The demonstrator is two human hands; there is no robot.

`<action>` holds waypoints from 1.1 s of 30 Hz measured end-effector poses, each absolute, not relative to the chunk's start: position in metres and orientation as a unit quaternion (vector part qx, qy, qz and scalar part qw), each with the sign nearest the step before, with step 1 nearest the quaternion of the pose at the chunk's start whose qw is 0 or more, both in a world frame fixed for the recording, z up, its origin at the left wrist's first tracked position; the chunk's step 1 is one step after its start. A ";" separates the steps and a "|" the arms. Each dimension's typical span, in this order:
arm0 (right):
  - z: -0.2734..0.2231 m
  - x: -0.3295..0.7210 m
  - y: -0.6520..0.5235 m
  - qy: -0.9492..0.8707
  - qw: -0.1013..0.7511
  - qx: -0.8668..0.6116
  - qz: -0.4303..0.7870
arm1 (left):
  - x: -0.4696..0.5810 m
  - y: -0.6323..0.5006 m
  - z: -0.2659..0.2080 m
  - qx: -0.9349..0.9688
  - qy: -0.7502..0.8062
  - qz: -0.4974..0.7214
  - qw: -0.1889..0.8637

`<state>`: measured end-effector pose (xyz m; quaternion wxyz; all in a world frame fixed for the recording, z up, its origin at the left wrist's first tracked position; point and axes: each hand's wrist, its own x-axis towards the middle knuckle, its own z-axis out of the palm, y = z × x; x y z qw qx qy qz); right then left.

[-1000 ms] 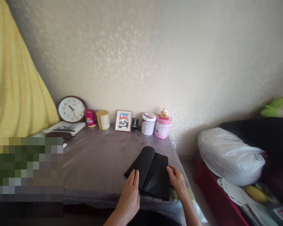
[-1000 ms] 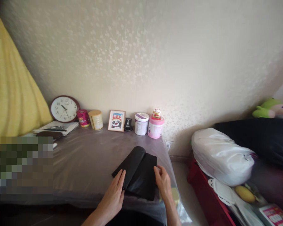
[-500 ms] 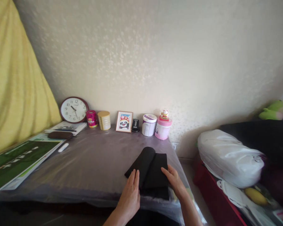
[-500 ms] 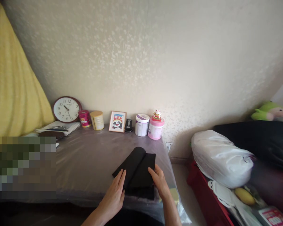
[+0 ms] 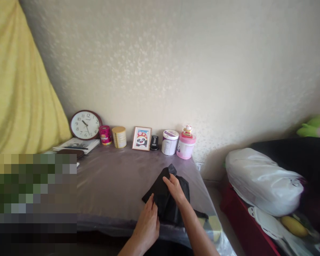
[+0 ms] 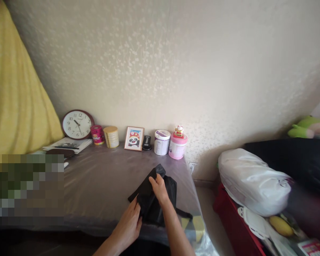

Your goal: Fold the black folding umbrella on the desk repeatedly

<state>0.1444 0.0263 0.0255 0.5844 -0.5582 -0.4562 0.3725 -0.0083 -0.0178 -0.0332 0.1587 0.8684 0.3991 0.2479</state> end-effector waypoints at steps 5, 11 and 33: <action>0.017 0.142 0.034 -0.502 0.491 -0.655 0.280 | -0.010 -0.017 -0.036 0.868 0.415 0.243 0.126; 0.017 0.141 0.038 -0.527 0.419 -0.684 0.280 | -0.022 -0.022 -0.043 0.861 0.430 0.245 0.115; 0.028 0.138 0.014 -0.767 0.328 -0.547 0.066 | -0.011 -0.020 -0.014 0.894 0.385 0.176 0.145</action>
